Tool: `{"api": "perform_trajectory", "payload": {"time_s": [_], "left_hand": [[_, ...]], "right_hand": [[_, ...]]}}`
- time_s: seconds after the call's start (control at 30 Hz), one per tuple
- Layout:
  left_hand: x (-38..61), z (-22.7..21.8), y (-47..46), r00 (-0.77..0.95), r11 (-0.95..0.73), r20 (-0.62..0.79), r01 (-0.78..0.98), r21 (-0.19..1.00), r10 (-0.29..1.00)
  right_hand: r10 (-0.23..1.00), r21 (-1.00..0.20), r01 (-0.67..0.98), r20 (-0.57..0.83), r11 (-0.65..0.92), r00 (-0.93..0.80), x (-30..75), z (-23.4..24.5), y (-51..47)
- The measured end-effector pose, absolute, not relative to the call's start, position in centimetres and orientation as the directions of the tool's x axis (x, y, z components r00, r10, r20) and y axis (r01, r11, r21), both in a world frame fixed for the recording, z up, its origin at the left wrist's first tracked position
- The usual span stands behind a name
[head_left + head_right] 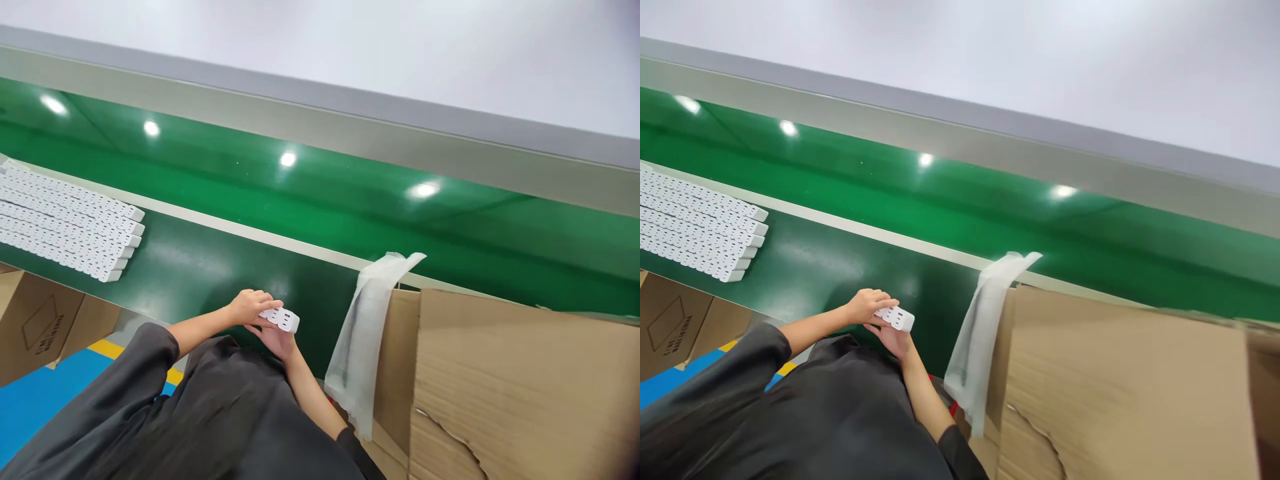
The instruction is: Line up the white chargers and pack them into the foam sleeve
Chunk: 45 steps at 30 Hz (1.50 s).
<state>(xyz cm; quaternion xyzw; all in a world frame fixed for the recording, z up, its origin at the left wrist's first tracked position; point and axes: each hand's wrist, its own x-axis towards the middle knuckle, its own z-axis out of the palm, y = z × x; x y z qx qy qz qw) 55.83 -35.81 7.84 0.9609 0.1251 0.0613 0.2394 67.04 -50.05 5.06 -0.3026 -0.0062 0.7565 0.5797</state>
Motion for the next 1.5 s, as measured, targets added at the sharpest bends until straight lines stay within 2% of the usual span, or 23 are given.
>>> {"api": "perform_trajectory", "payload": {"time_s": [0.17, 0.37, 0.6, 0.83, 0.97, 1.1, 1.23, 1.37, 1.5], "left_hand": [[54.4, 8.4, -32.2, 0.966, -0.856, 0.018, 0.219, 0.469, 0.257], [54.1, 7.9, -32.5, 0.958, -0.843, -0.044, 0.270, 0.466, 0.282], [52.7, 7.9, -32.4, 0.921, -0.846, -0.127, 0.388, 0.367, 0.367], [48.8, 8.9, -21.0, 0.826, -0.808, -0.179, 0.561, 0.179, 0.534], [47.9, 8.8, -14.6, 0.823, -0.816, -0.202, 0.561, 0.140, 0.531], [47.5, 8.5, -11.5, 0.853, -0.848, -0.222, 0.509, 0.150, 0.473], [47.0, 8.4, -10.7, 0.872, -0.866, -0.225, 0.473, 0.161, 0.435], [46.9, 8.4, -10.6, 0.874, -0.871, -0.219, 0.469, 0.147, 0.434], [47.0, 8.3, -10.6, 0.875, -0.874, -0.215, 0.466, 0.134, 0.434]], "right_hand": [[0.883, -0.328, -0.875, -0.425, -0.356, -0.200, 66.8, 4.2, -46.4], [0.857, -0.290, -0.863, -0.446, -0.412, -0.259, 67.5, 3.9, -46.3], [0.817, -0.314, -0.829, -0.514, -0.463, -0.261, 68.8, 3.4, -45.8], [0.794, -0.371, -0.796, -0.570, -0.479, -0.212, 69.3, 2.7, -44.8], [0.801, -0.391, -0.782, -0.557, -0.486, -0.220, 69.6, 3.7, -44.9], [0.865, -0.535, -0.739, -0.486, -0.410, -0.127, 69.9, 4.8, -43.7], [0.890, -0.714, -0.601, -0.457, -0.359, 0.011, 69.2, 4.8, -38.9], [0.918, -0.875, -0.361, -0.381, -0.322, 0.106, 68.3, 4.6, -31.4], [0.960, -0.973, -0.088, -0.226, -0.214, 0.165, 67.8, 5.1, -25.5]]}}
